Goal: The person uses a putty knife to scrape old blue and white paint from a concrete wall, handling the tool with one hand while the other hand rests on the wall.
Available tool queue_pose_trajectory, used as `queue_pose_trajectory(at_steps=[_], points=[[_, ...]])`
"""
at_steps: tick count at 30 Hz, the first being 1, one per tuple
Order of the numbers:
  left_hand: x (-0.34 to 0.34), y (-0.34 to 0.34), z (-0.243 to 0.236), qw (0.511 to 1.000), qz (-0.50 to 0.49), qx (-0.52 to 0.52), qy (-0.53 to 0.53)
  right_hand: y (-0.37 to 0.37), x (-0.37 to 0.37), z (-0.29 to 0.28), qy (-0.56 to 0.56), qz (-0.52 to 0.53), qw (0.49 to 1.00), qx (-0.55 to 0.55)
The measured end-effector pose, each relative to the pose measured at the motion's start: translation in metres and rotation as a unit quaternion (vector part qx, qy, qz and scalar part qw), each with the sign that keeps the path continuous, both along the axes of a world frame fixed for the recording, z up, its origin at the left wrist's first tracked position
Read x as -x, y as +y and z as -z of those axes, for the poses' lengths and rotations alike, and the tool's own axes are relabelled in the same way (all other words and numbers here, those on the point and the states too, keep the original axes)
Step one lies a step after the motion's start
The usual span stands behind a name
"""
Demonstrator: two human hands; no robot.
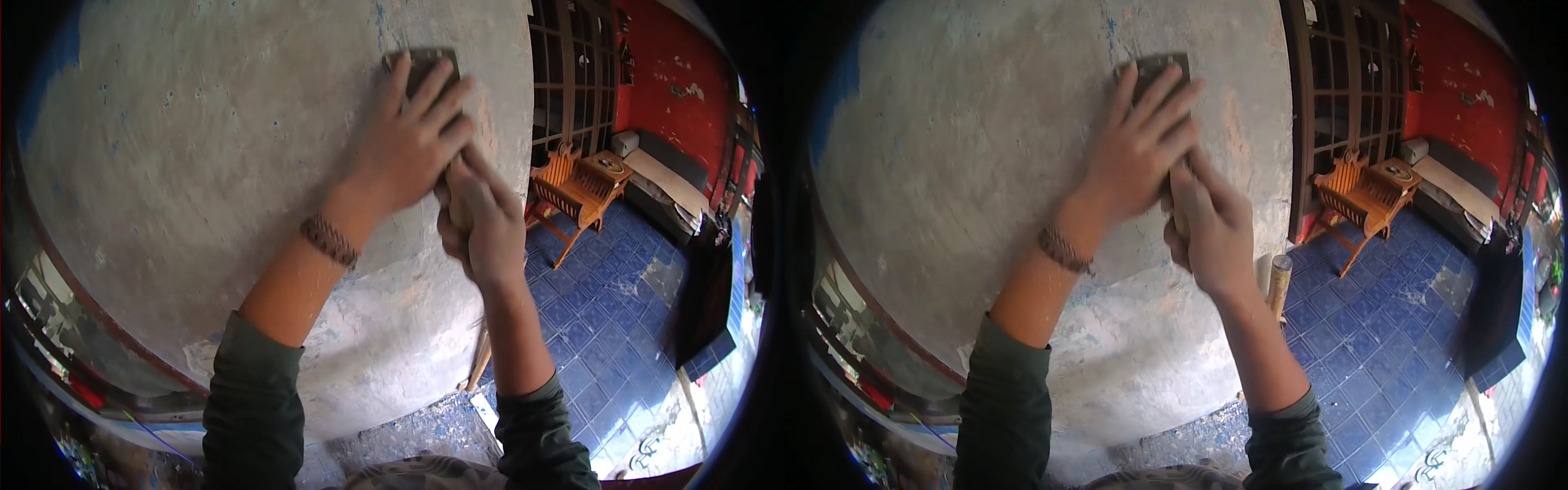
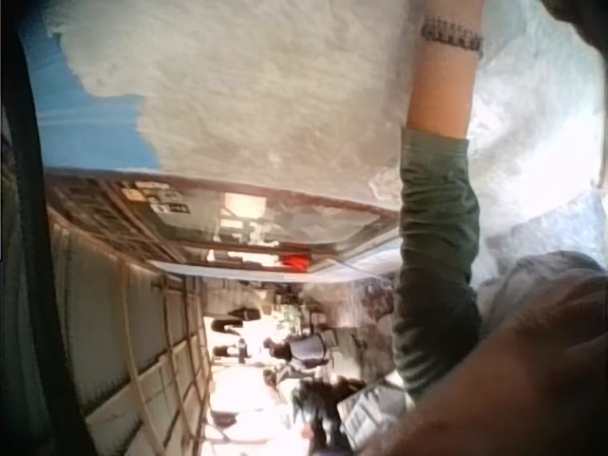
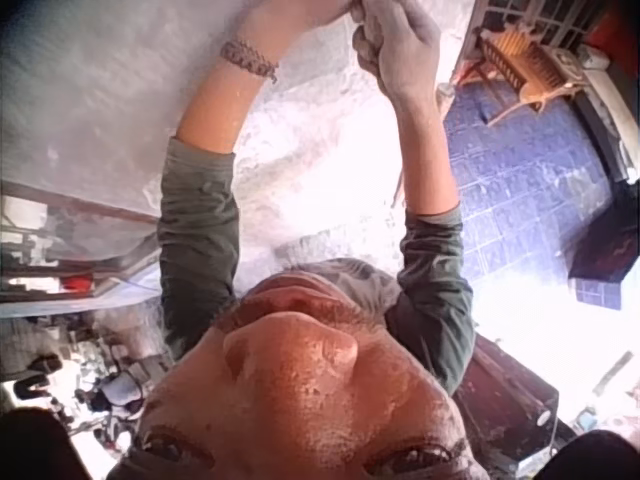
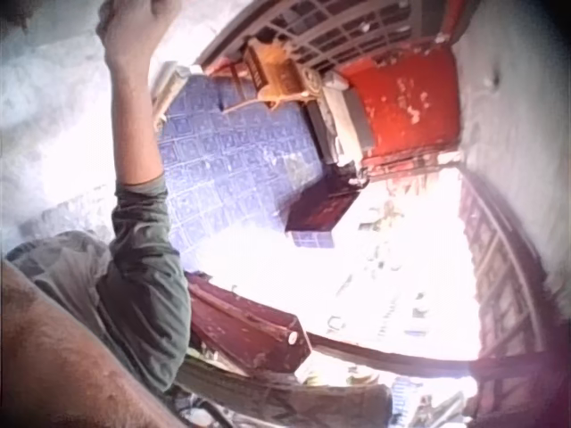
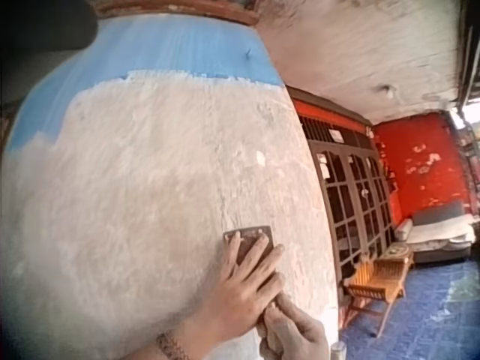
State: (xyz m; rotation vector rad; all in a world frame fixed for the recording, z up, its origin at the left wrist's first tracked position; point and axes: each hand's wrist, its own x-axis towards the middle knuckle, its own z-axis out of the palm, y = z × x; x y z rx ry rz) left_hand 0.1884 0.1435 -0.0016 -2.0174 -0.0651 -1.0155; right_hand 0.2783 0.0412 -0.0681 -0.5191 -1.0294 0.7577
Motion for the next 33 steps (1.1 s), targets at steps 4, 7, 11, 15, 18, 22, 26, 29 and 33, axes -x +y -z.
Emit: queue_pose_trajectory(at_steps=[4,7,11,15,18,22,26,29,33], points=[[0.008,-0.006,0.035,0.999,0.018,0.038,0.025,-0.007,0.014,0.040,0.062,-0.052,0.996,0.032],[0.017,-0.004,0.022,0.999,0.013,0.025,0.020,-0.008,0.022,0.024,0.055,-0.055,0.997,0.022],[0.019,-0.003,0.010,0.999,0.026,0.026,-0.001,-0.011,0.029,0.007,0.040,-0.021,0.999,0.013],[0.014,-0.005,0.012,0.998,0.045,0.044,0.009,-0.017,0.027,0.007,0.022,0.014,0.999,0.018],[0.011,-0.001,0.011,0.998,0.045,0.047,0.003,-0.016,0.025,0.003,0.026,0.012,0.999,0.017],[0.013,-0.006,0.013,0.998,0.043,0.053,0.003,-0.019,0.025,0.005,0.027,0.003,0.999,0.030],[0.011,-0.003,0.006,0.997,0.060,0.052,-0.010,-0.017,0.025,-0.005,0.020,0.009,1.000,0.014],[0.012,-0.005,0.009,0.997,0.050,0.050,-0.004,-0.021,0.026,-0.003,0.007,0.023,0.999,0.029],[0.012,-0.006,0.008,0.997,0.055,0.052,-0.004,-0.019,0.027,-0.002,0.015,0.029,0.999,0.030]])
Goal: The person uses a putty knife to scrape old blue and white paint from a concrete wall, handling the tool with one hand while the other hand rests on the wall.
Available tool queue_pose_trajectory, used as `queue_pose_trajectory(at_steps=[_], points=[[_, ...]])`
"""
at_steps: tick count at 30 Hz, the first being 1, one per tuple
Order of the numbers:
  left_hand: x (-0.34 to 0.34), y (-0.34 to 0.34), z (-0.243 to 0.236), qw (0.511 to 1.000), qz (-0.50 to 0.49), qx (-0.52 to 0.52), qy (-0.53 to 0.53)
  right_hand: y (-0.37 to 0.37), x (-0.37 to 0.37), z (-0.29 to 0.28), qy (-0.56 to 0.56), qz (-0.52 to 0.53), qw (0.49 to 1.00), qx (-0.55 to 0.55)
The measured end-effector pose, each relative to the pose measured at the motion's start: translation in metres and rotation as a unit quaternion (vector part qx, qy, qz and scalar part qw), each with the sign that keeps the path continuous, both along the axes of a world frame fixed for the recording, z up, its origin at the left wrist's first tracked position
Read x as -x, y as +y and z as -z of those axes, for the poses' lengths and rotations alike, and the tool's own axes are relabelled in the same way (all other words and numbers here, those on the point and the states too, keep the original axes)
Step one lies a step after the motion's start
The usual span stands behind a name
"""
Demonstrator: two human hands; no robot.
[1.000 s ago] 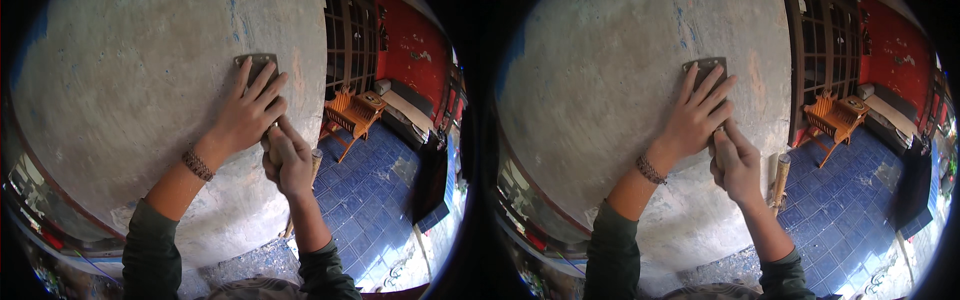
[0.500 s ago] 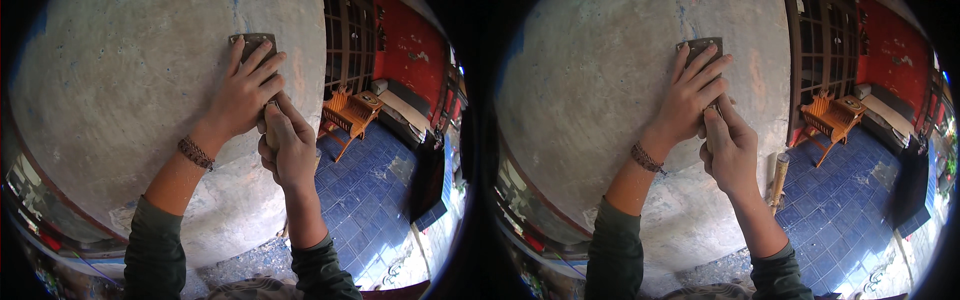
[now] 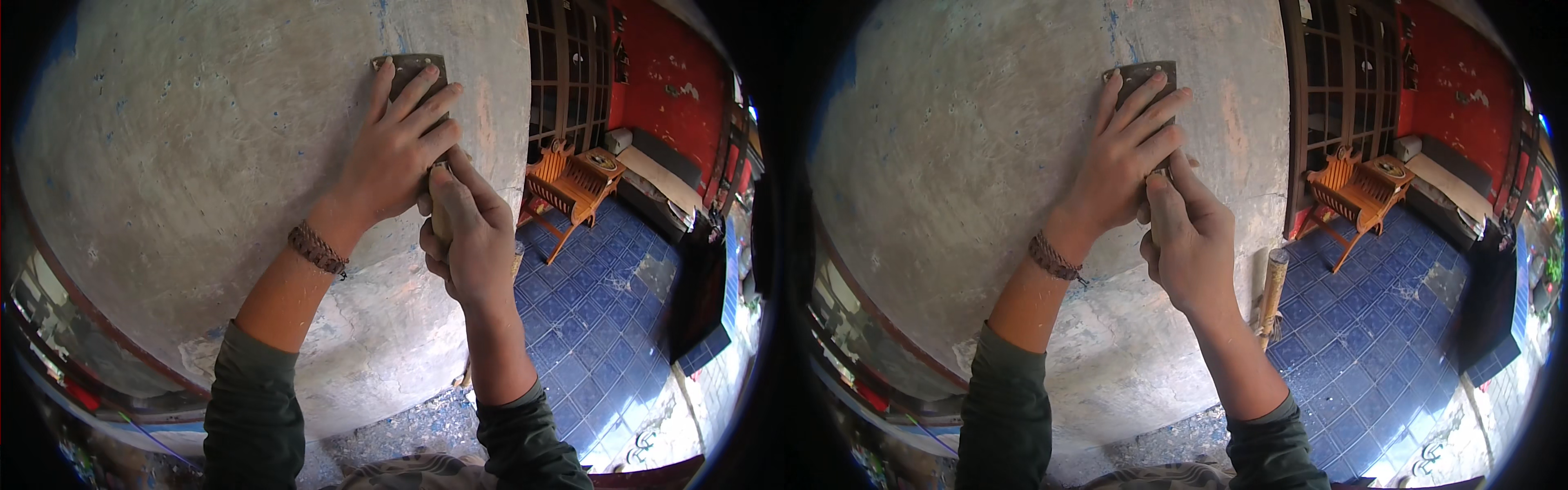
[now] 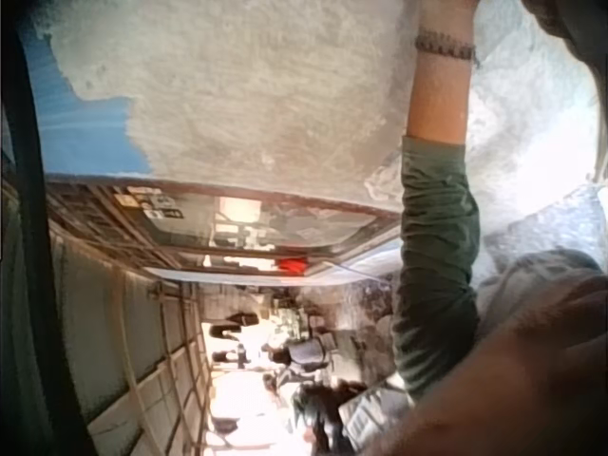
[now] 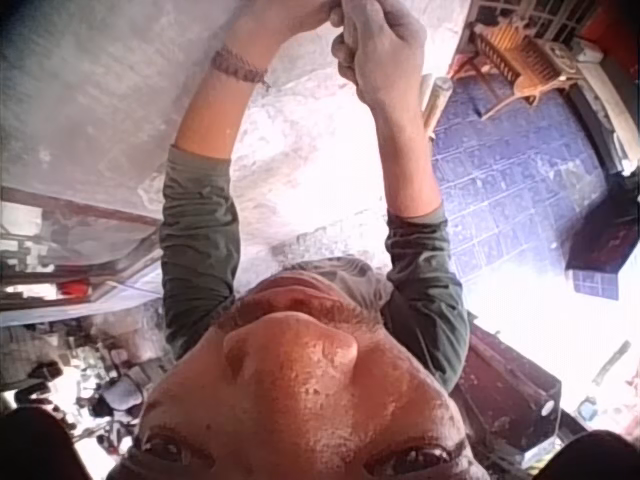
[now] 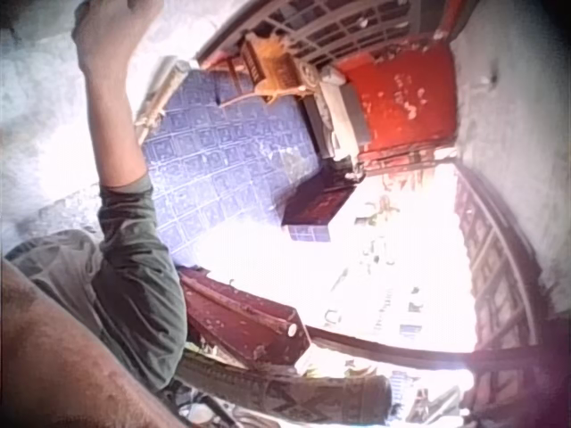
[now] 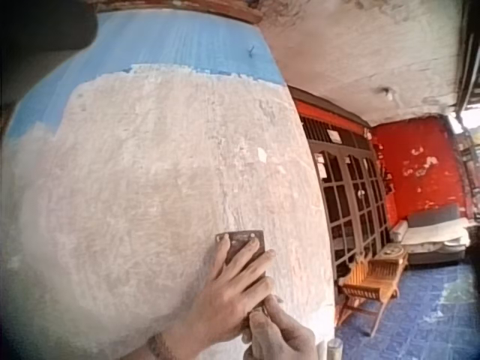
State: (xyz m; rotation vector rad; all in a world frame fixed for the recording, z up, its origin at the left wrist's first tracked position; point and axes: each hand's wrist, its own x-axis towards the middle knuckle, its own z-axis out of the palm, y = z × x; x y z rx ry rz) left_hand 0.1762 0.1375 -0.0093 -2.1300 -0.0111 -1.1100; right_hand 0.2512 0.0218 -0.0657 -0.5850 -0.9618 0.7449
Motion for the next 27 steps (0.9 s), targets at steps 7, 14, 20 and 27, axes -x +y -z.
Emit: queue_pose_trajectory(at_steps=[7,14,20,27], points=[[0.002,0.000,0.002,1.000,0.016,0.006,-0.004,-0.004,0.002,0.000,-0.001,-0.008,1.000,0.001],[0.002,-0.010,0.015,1.000,0.004,0.015,0.024,-0.011,0.001,0.014,0.041,-0.025,0.999,0.016],[-0.009,-0.002,0.009,1.000,0.005,0.015,0.016,-0.004,-0.007,0.009,0.047,-0.016,0.999,0.004],[-0.017,-0.002,0.010,1.000,0.013,0.019,0.001,-0.007,-0.015,0.007,0.009,0.022,1.000,0.020]])
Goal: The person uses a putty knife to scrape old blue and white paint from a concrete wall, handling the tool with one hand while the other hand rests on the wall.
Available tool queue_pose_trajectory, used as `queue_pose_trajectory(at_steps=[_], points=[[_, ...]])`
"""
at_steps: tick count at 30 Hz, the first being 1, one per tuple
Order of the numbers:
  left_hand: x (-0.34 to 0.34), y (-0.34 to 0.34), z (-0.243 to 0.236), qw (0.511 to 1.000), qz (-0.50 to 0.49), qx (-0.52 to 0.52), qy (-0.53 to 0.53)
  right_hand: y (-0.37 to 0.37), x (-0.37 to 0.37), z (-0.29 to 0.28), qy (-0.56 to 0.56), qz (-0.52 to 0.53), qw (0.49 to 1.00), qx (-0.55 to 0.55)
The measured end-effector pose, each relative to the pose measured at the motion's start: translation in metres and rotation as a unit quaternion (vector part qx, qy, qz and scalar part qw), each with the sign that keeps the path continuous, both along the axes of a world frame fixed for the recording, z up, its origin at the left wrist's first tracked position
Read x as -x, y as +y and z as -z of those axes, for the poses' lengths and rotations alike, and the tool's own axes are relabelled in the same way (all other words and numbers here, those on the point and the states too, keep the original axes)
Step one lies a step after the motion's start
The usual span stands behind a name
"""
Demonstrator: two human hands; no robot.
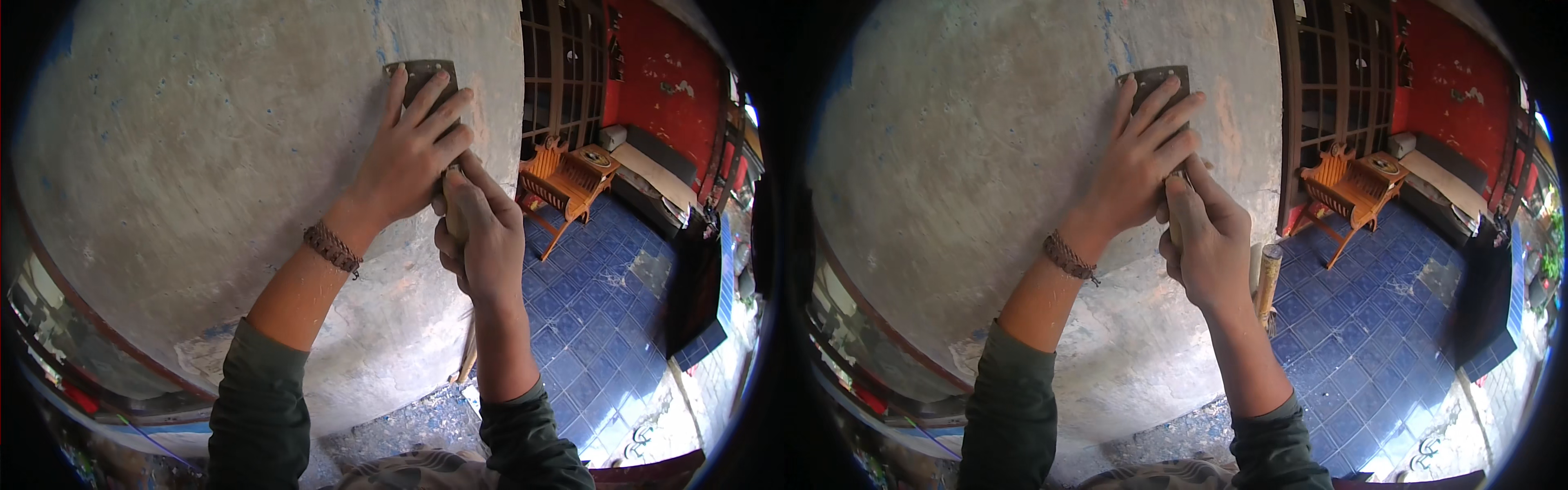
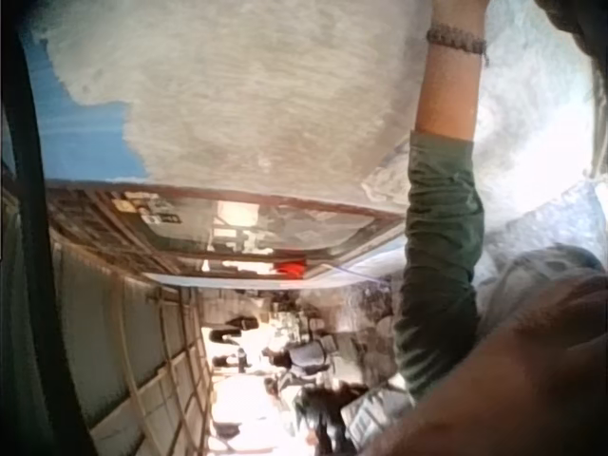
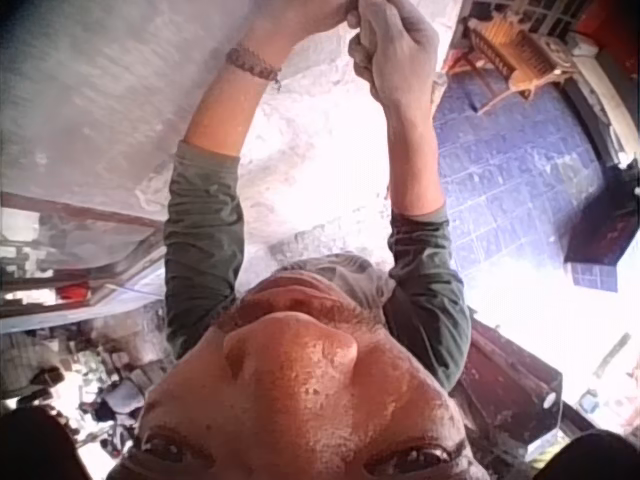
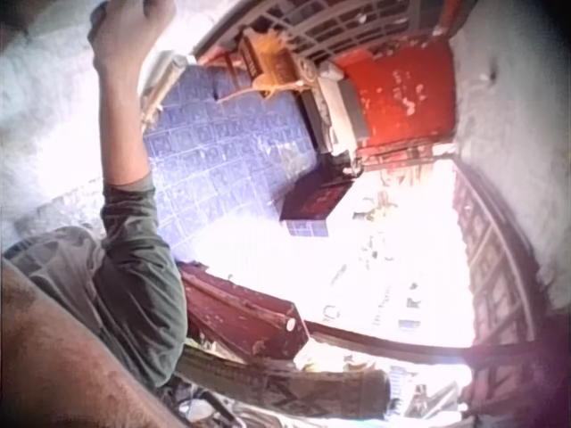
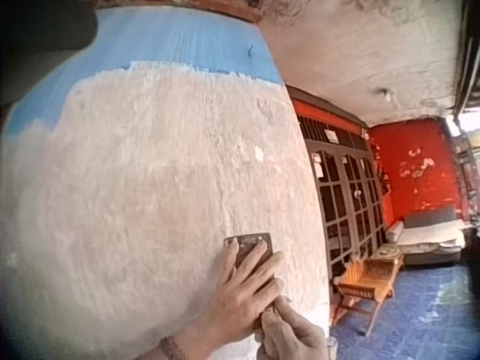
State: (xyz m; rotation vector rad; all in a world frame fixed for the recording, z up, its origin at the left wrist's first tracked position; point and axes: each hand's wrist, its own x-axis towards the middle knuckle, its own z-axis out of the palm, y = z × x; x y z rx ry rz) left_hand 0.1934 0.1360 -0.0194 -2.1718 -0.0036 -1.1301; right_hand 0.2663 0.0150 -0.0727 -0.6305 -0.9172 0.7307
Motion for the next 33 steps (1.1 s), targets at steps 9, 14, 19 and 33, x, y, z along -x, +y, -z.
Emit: queue_pose_trajectory(at_steps=[9,14,19,33], points=[[-0.005,0.006,-0.002,1.000,0.000,-0.008,-0.014,0.005,-0.004,-0.003,-0.004,-0.003,1.000,-0.001],[-0.004,0.007,0.000,1.000,0.000,-0.013,-0.021,0.009,-0.005,-0.001,-0.004,-0.010,1.000,-0.006],[-0.005,0.008,-0.006,1.000,-0.003,-0.020,-0.022,0.011,-0.009,-0.007,-0.007,-0.012,1.000,-0.008],[-0.001,0.011,-0.015,1.000,-0.004,-0.020,-0.020,0.016,-0.004,-0.015,0.005,-0.019,1.000,-0.019]])
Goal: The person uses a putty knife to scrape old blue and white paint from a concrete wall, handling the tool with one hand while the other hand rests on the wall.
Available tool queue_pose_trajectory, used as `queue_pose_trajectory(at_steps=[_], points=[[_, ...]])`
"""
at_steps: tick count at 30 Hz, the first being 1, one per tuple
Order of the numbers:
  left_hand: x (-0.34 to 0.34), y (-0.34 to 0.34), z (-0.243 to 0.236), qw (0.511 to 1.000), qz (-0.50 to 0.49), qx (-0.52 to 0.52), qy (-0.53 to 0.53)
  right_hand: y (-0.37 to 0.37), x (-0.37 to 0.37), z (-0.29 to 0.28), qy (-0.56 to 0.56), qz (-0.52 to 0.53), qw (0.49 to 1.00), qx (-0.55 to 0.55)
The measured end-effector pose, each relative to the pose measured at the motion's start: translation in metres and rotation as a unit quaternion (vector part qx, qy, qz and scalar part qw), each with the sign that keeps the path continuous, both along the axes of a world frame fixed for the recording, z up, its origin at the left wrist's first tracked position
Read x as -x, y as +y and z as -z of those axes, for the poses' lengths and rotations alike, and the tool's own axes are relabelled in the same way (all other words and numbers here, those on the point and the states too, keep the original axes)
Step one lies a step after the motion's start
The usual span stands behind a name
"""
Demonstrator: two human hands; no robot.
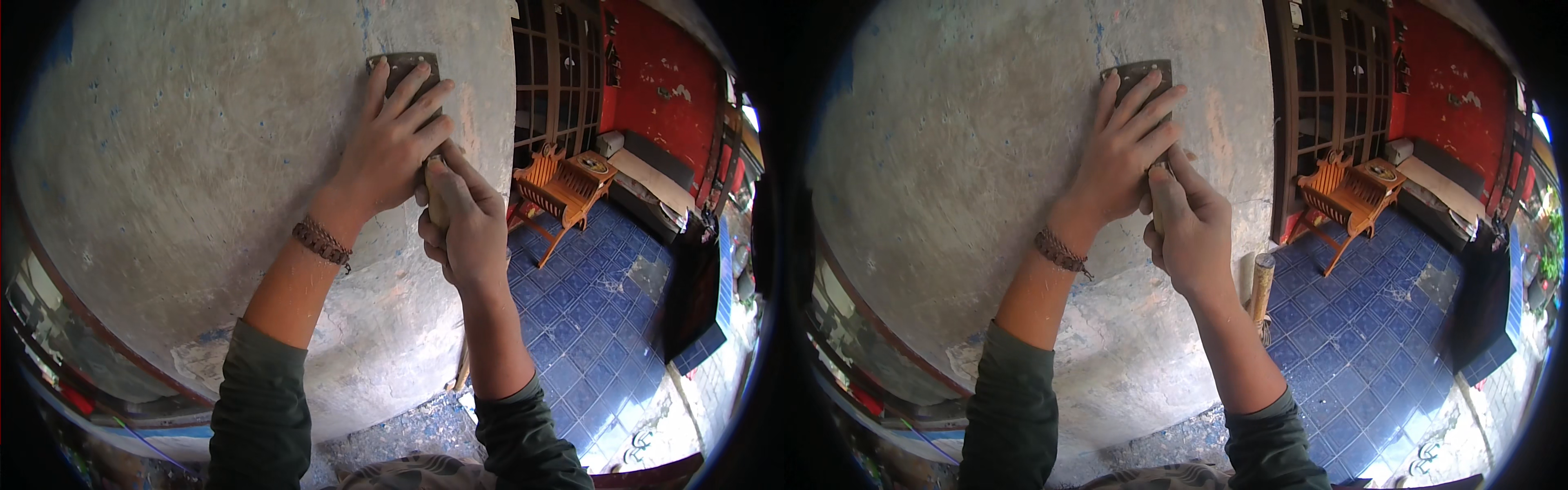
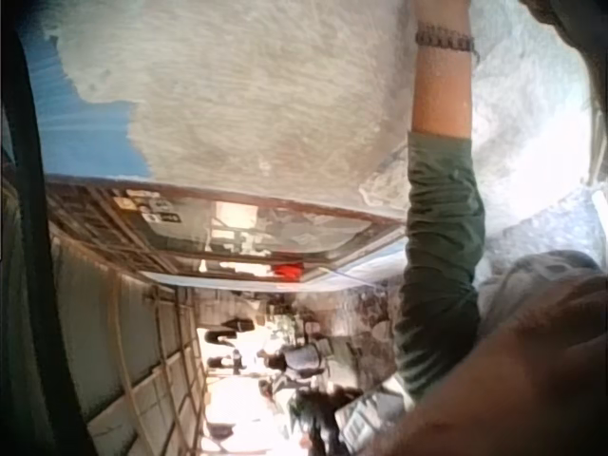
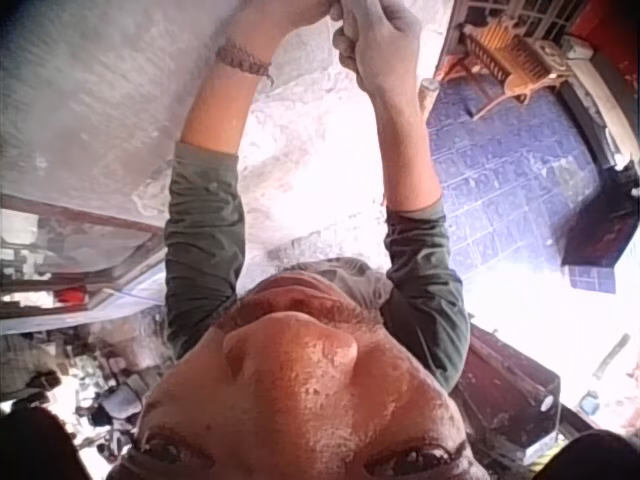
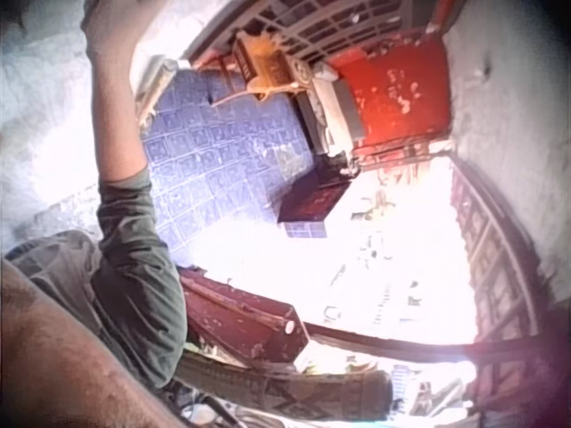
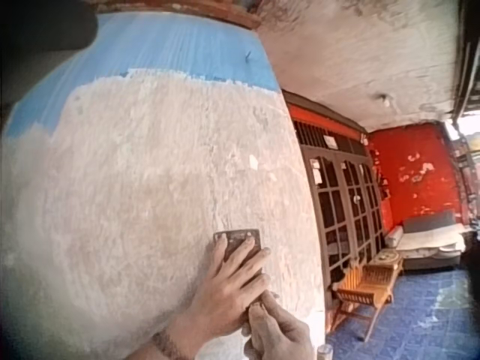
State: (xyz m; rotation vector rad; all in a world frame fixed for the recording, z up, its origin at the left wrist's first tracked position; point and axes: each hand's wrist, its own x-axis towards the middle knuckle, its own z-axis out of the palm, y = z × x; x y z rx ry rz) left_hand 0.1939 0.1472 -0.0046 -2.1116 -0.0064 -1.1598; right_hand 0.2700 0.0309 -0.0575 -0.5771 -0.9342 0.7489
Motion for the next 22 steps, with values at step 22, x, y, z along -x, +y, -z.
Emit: queue_pose_trajectory(at_steps=[22], points=[[0.004,0.005,-0.032,0.999,0.001,-0.025,0.020,0.004,0.001,-0.025,-0.025,0.012,0.999,-0.017]])
